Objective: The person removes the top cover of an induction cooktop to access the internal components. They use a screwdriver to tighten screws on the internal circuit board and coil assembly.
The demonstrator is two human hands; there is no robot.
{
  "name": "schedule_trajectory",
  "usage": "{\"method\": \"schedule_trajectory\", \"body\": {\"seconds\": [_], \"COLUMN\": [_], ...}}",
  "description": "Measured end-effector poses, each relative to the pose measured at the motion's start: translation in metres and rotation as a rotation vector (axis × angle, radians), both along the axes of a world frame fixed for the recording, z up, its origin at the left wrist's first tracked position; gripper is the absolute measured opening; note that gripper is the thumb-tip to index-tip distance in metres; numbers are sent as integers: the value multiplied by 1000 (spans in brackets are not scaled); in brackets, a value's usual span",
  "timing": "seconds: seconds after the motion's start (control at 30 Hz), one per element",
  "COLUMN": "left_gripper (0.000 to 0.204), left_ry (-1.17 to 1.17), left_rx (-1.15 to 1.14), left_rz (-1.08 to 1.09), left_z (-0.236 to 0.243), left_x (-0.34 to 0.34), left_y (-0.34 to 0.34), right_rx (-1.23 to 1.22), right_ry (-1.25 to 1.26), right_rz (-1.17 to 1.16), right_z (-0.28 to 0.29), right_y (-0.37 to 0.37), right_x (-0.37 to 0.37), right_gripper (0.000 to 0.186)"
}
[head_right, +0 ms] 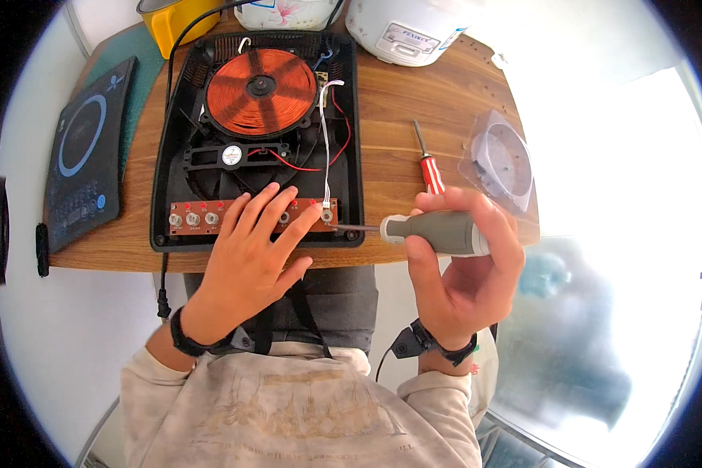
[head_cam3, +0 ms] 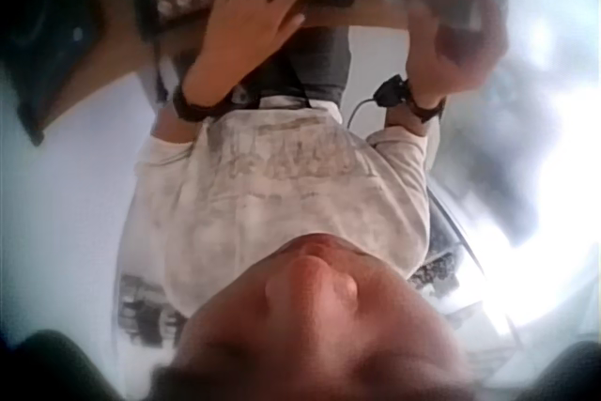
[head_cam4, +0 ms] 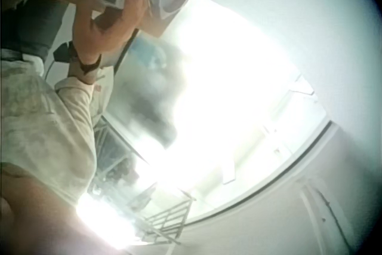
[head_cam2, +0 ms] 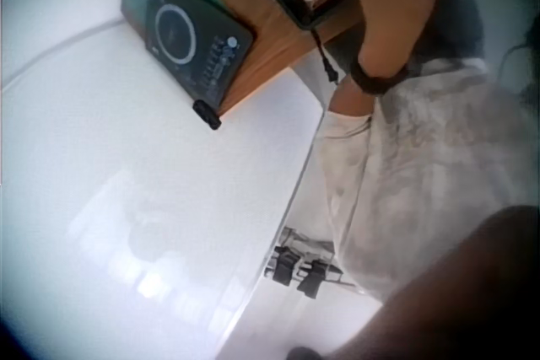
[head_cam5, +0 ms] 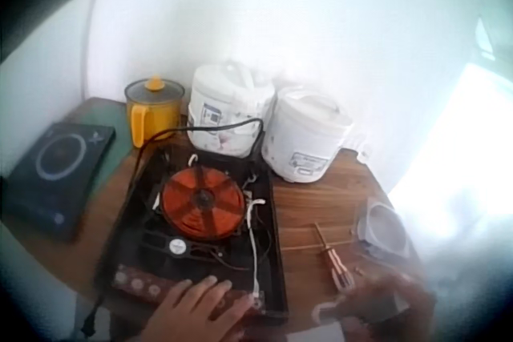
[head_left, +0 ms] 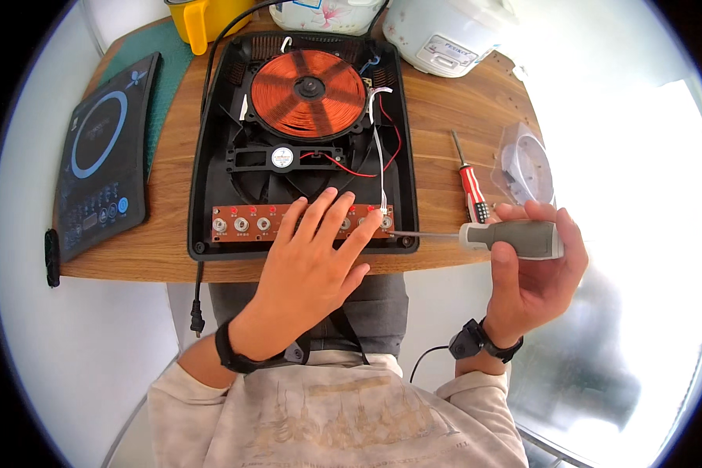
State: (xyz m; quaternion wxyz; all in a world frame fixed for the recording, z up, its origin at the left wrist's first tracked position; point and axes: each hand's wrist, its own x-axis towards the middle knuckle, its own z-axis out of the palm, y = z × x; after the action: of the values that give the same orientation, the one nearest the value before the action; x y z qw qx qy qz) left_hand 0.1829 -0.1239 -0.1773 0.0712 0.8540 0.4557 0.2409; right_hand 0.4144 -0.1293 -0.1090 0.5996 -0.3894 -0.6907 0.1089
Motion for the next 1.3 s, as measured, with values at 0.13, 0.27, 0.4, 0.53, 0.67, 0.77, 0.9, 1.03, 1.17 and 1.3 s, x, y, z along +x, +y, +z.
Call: {"method": "schedule_trajectory", "body": {"seconds": [0.13,0.27,0.4,0.53,0.67,0.77,0.9,1.03,1.17,1.3], "left_gripper": [73,70,51,35,31,30,35,45,50,49], "left_ry": [152,309,396,361,351,331,272,251,255,269], "left_rx": [-50,-123,-180,-84,-193,-245,-213,-351,-285,-281], "left_rz": [-156,-372,-524,-621,-664,-666,-725,-748,-759,-765], "left_z": [22,51,70,62,57,54,55,65,61,56], "left_x": [-17,-31,-28,-19,-8,-6,-20,-31,-28,-26], "left_y": [11,37,64,88,99,101,102,101,100,105], "right_rx": [-24,-31,-38,-21,-12,-44,-67,-89,-52,-89], "right_ry": [-11,-17,36,7,20,40,47,33,65,60], "right_rz": [31,20,-38,-68,-100,-138,-142,-156,-138,-151], "right_z": [2,4,10,14,13,11,7,8,8,8], "right_y": [-1,-5,-8,-8,-10,-13,-15,-15,-8,-5], "right_x": [-1,-1,-2,0,1,-4,-6,-5,-4,-10], "right_gripper": [61,61,60,59,59,59,60,61,62,62]}}
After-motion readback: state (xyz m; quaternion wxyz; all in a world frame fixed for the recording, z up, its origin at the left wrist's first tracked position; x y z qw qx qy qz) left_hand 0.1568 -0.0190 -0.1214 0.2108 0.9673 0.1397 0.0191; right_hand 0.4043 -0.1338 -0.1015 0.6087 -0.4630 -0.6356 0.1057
